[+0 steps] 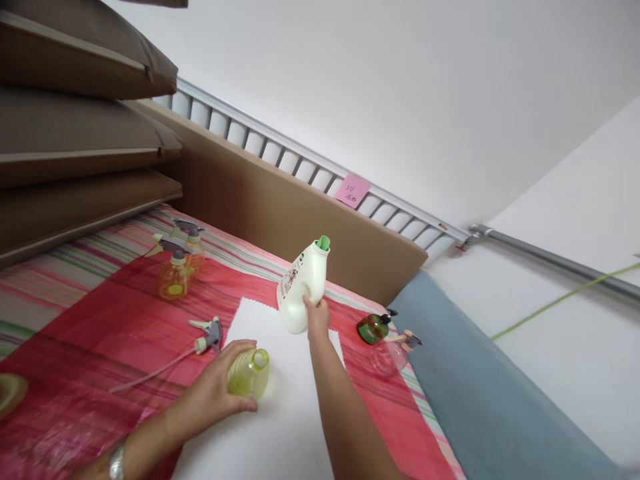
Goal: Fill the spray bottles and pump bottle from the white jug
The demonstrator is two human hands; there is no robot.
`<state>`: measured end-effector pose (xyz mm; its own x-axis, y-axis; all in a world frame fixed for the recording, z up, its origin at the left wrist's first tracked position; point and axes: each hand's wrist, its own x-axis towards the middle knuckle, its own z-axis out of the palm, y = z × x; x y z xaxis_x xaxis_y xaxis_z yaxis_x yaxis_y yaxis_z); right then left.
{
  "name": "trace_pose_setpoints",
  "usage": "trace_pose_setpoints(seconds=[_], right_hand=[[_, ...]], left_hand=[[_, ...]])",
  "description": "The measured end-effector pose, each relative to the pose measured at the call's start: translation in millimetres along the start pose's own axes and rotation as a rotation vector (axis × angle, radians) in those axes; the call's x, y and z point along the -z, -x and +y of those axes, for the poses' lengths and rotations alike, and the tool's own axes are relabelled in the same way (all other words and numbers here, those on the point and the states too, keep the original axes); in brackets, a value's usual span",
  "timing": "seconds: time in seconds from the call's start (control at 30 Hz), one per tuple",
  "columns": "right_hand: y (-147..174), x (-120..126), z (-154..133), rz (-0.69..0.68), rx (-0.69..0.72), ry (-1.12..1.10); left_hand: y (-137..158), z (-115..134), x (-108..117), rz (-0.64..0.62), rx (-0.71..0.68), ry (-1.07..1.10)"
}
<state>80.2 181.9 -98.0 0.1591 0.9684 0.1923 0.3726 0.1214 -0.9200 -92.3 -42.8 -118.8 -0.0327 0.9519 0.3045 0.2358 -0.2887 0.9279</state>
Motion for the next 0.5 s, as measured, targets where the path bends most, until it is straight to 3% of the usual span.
trace_pose_setpoints(seconds=[0.13, 0.27, 0.37, 0.5], right_hand=[[-15, -14, 2, 0.019, -0.046, 0.004], [-17, -8, -6, 0.02, 0.008, -0.021], [-8, 17, -21, -0.02, 0.066, 0.001], [19, 78, -50, -0.059, 0.154, 0.101]], left_hand=[[-1, -4, 0, -0.029, 0.012, -0.043], [-6, -3, 5, -0.022, -0.008, -0.071], [-9, -6, 4, -0.019, -0.009, -0.077], [-9, -16, -2, -0.031, 0.0, -0.089]])
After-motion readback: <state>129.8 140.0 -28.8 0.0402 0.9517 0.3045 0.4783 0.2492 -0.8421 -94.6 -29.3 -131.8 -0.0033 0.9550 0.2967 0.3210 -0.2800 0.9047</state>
